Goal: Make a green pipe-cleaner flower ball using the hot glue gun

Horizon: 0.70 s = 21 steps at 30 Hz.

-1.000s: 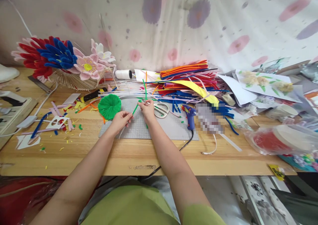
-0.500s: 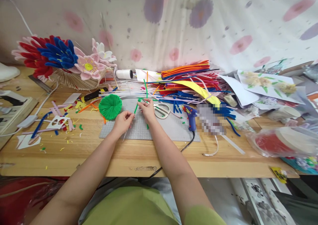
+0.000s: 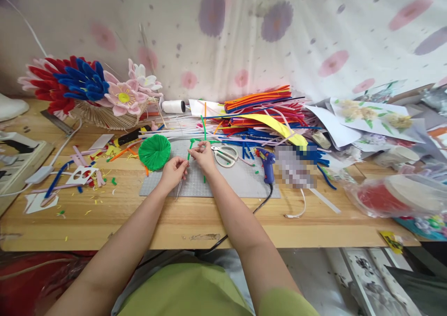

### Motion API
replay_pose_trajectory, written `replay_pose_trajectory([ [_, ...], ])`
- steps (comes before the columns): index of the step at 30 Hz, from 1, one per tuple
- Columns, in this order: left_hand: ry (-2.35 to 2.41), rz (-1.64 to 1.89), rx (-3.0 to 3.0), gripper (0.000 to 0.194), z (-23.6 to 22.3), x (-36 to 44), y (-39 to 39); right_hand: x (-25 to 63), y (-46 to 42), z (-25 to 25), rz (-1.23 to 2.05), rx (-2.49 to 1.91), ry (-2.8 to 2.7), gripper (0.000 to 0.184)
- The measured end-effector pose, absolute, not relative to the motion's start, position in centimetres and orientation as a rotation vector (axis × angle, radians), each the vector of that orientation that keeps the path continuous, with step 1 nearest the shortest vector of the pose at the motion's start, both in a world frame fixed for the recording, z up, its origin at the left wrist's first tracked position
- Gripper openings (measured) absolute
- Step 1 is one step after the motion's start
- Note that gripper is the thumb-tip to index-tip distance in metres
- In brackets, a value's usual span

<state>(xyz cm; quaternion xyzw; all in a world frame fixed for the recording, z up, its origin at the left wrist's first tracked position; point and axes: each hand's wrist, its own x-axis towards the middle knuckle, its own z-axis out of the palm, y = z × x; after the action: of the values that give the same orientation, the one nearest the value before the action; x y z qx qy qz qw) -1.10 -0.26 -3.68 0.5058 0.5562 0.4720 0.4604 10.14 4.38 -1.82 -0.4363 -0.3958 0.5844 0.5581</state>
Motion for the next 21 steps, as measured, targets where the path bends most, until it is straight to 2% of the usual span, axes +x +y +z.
replay_pose_trajectory([
  [8,1.326,1.256,1.054,0.024,-2.9,-0.9,0.0,10.0,3.9,-2.2,1.493,-1.043,-1.093,0.04],
  [15,1.31,1.266,1.034,0.024,-3.0,-0.7,-0.1,9.7,3.9,-2.4,1.446,-1.041,-1.152,0.042],
  [21,1.087,1.189,0.815,0.029,-1.5,-0.8,-0.4,10.1,3.4,-1.7,1.723,-0.923,-1.033,0.039],
])
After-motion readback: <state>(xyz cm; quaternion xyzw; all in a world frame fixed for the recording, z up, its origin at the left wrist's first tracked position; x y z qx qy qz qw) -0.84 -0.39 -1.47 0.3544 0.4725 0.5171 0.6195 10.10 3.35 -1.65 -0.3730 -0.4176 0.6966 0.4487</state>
